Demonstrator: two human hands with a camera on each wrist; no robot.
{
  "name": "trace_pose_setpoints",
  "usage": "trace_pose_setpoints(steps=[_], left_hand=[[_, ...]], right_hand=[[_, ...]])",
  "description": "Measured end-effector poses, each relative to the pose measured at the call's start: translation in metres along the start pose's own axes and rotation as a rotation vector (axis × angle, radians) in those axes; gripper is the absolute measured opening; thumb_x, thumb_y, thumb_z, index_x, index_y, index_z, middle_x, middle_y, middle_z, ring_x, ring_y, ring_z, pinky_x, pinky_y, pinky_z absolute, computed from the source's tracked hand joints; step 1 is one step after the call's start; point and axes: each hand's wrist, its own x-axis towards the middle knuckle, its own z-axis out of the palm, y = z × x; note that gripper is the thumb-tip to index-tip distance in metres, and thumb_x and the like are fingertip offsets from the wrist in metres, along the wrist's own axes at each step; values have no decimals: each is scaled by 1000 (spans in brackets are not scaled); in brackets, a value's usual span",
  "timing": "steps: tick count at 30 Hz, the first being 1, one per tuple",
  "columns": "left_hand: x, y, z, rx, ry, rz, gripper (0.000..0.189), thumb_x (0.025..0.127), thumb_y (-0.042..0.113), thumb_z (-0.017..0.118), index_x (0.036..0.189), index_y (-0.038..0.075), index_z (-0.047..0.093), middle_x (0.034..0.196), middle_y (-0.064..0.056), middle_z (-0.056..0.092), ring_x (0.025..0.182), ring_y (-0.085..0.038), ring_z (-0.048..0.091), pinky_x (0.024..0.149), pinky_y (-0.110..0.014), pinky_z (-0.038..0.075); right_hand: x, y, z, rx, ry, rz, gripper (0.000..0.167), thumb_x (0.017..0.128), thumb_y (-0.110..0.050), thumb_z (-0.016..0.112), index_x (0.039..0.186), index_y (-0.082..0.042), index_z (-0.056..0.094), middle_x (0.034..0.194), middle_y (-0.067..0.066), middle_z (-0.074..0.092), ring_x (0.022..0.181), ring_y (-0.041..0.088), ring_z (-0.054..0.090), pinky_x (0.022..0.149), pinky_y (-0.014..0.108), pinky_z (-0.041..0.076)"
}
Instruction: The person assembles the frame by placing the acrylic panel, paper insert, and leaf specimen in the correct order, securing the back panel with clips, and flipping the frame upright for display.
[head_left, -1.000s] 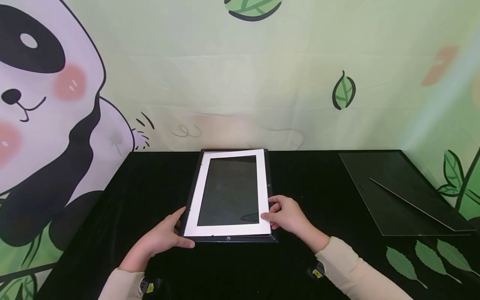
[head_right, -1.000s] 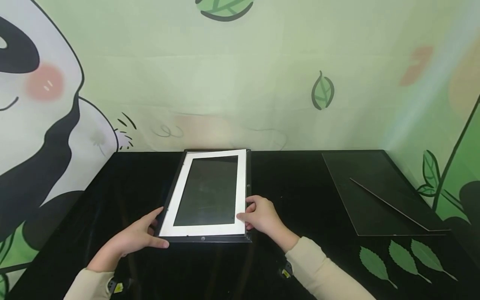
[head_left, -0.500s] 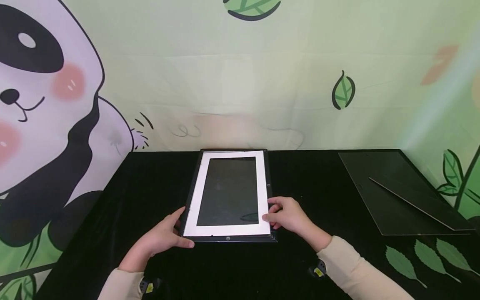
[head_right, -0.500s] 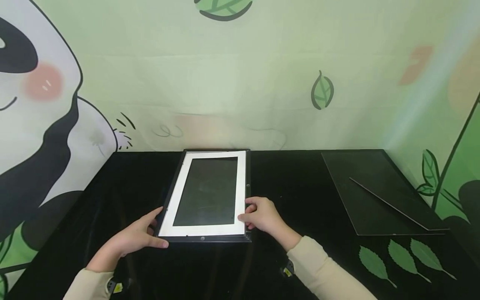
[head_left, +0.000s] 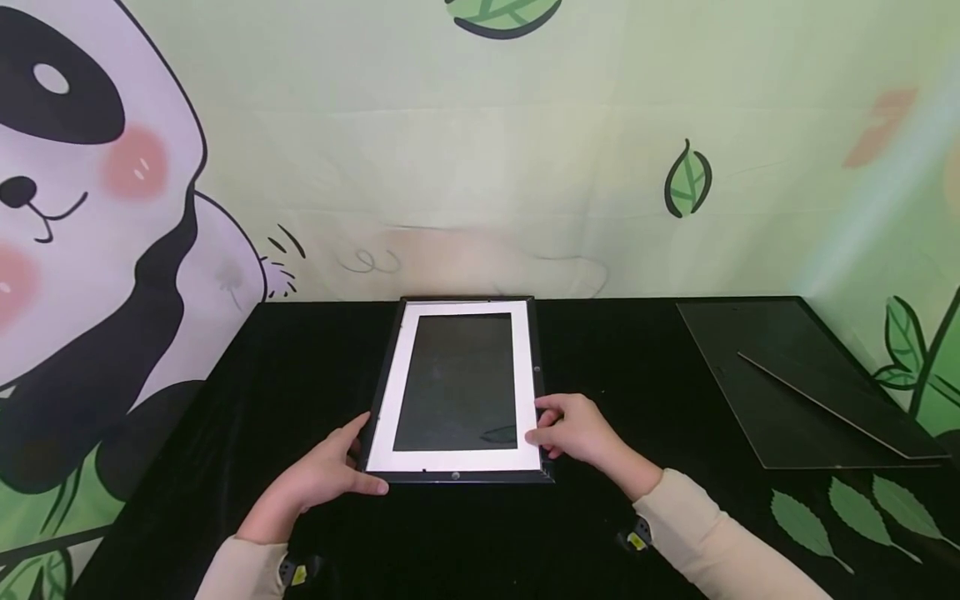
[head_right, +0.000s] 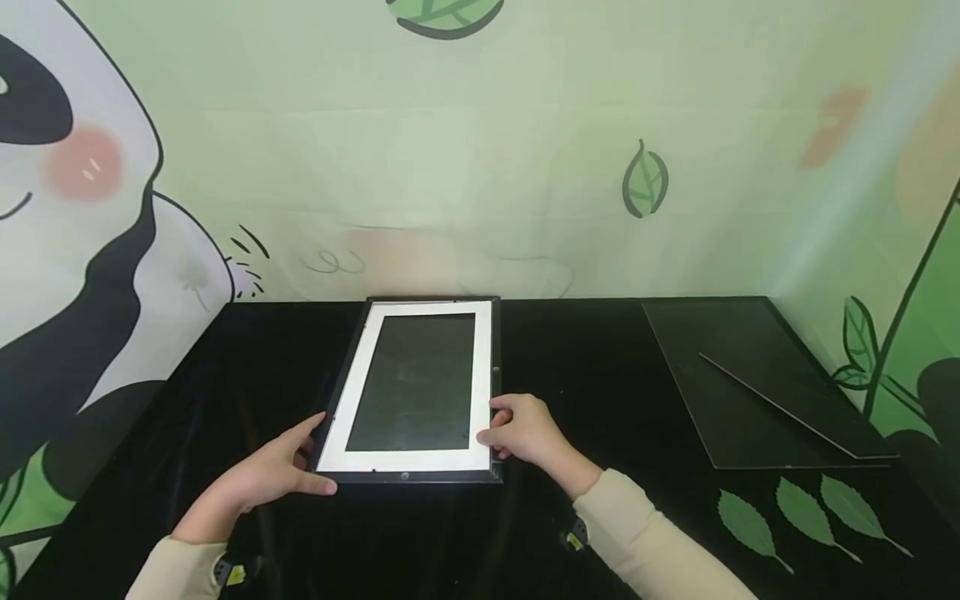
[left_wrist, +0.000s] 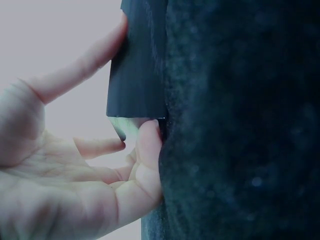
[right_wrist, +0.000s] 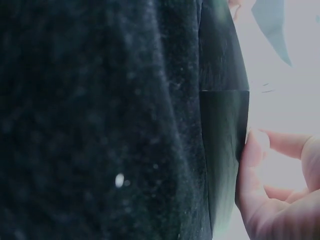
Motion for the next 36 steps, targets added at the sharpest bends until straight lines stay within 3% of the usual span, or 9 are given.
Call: trace_pose_setpoints(steps=[15,31,36], left_hand=[[0,0,0,-5,-4,-3,103,69,13,87,149,-1,24,122,-24,45,88,-26,57,76,-41,51],[1,-1,1,-2,-6,1,103,69,13,86,149,0,23,123,-25,44,87,-26,58,76,-41,51],[1,0,0,1,-5,1,103,69,13,87,149,-1,24,123,-25,45,87,-26,58,76,-42,51]], right_hand=[[0,1,2,-61,14,-54,49,77,-3,78,121,10,60,71,5,59,51,14,55,51,27,50],[-2,0,0,-33,5,-25,51,79,-5,78,124,9,59,75,6,58,56,15,57,54,27,52],[-4,0,-5,-23,-7,-51,52,80,-7,77,125,8,57,77,6,60,60,15,58,57,28,53]])
